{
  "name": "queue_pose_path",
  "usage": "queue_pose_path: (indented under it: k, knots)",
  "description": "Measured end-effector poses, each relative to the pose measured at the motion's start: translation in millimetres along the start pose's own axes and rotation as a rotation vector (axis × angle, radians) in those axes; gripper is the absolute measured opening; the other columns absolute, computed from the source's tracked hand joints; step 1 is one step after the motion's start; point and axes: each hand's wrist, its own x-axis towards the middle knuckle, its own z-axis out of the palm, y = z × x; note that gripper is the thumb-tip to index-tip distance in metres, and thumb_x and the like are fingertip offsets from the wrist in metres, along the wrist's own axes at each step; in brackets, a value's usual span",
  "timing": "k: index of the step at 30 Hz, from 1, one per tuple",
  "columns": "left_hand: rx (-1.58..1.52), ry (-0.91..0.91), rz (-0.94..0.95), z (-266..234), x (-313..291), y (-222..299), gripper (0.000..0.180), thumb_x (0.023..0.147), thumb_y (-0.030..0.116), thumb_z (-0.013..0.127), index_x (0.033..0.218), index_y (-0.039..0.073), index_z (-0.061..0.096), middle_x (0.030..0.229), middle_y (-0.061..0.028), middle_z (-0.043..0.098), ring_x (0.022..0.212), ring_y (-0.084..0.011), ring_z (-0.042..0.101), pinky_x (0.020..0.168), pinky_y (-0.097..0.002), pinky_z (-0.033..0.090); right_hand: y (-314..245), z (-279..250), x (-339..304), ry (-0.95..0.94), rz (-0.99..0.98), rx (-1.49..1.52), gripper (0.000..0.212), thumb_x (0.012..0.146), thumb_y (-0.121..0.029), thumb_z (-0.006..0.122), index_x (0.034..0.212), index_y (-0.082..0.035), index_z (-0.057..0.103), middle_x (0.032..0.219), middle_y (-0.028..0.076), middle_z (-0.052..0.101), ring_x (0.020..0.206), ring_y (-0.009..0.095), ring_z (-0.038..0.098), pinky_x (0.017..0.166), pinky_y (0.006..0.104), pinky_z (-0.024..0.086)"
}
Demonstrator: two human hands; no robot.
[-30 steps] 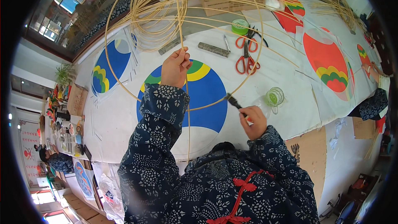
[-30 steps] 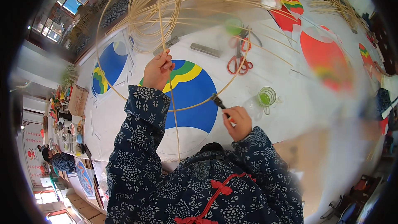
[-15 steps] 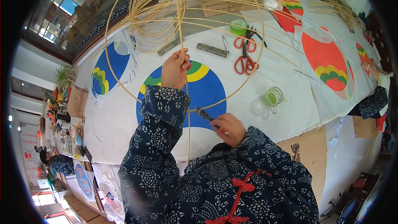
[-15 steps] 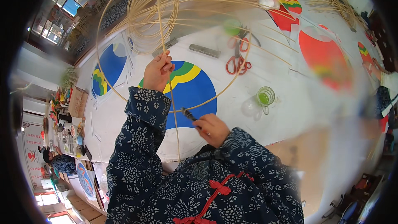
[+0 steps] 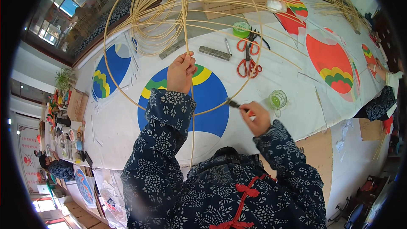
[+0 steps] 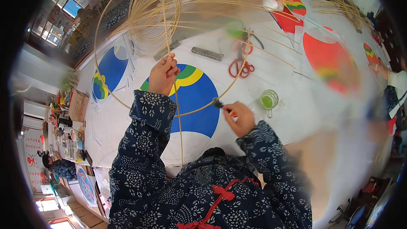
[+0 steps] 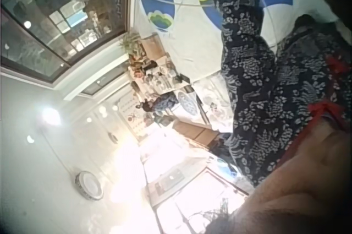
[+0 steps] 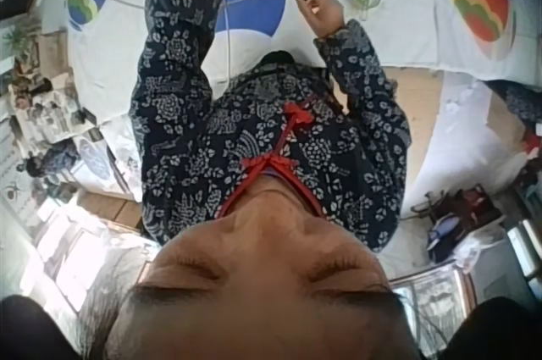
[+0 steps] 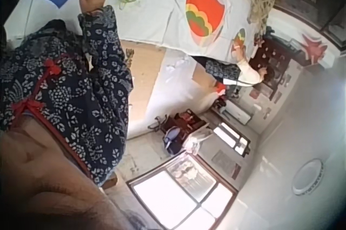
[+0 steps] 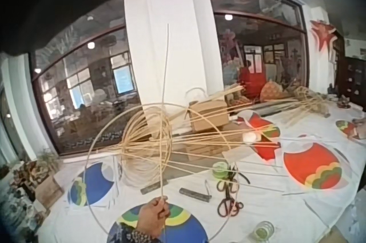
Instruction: Assembling bamboo strips onto circular templates using adhesive and manual tools.
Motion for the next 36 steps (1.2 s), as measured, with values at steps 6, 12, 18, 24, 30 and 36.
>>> queue_pose_path:
  k: [6,12,18,24,30,36]
  knots:
    - [-0.034,0.042,0.036,-2.1,-1.1,-3.3,0.017,0.091,0.01,0.045,0.103,-0.003,0.048,0.07,0.0004,0.045,0.054,-0.0052,0.034,0.06,-0.0212,0.034,-30.1,30.2,-4.1,-0.26,0.037,0.29,0.012,0.078,-0.003,0.06,0.09,-0.002,0.06,0.076,0.009,0.055,0.066,0.018,0.054,0.061,0.0268,0.044]
    - [0.012,0.073,0.066,0.1,-2.8,-0.5,0.018,0.091,0.009,0.046,0.103,-0.003,0.049,0.068,0.0008,0.043,0.054,-0.0056,0.034,0.058,-0.0201,0.032,22.8,-18.9,16.4,-0.036,-0.074,-0.028,0.012,0.074,0.001,0.06,0.086,-0.002,0.06,0.076,0.011,0.056,0.066,0.02,0.054,0.06,0.0278,0.043]
    - [0.025,0.02,0.04,-4.4,-3.8,-8.3,0.017,0.092,0.012,0.044,0.102,0.0,0.051,0.067,0.0026,0.044,0.051,-0.0046,0.033,0.057,-0.0195,0.033,57.6,-89.7,88.7,0.111,-0.23,-0.321,0.014,0.074,-0.002,0.058,0.088,-0.005,0.058,0.076,0.01,0.054,0.063,0.025,0.051,0.059,0.0332,0.042]
    - [-0.034,0.029,0.041,5.6,-5.6,-15.7,0.016,0.091,0.01,0.046,0.099,-0.003,0.052,0.067,0.0012,0.043,0.053,-0.0054,0.033,0.052,-0.0178,0.03,47.2,-142.8,212.3,0.112,-0.454,-0.559,0.015,0.078,-0.008,0.058,0.093,-0.006,0.058,0.082,0.011,0.055,0.069,0.026,0.053,0.062,0.0339,0.043]
    - [-0.027,0.091,0.069,8.3,-11.4,-18.5,0.015,0.088,0.009,0.052,0.096,-0.004,0.055,0.067,0.0015,0.048,0.058,-0.005,0.042,0.053,-0.0167,0.034,-44.1,-146.7,306.1,0.286,-0.603,-0.476,0.015,0.079,-0.013,0.06,0.093,-0.008,0.06,0.085,0.01,0.058,0.069,0.024,0.055,0.062,0.0327,0.045]
    - [-0.014,0.15,0.075,8.8,-9.3,-24.5,0.014,0.089,0.007,0.051,0.095,-0.004,0.055,0.07,-0.0002,0.051,0.06,-0.0053,0.045,0.055,-0.0157,0.037,-86.1,-112.7,278.4,0.282,-0.153,-0.165,0.016,0.082,-0.017,0.061,0.092,-0.005,0.062,0.07,0.002,0.059,0.059,0.007,0.054,0.053,0.0218,0.047]
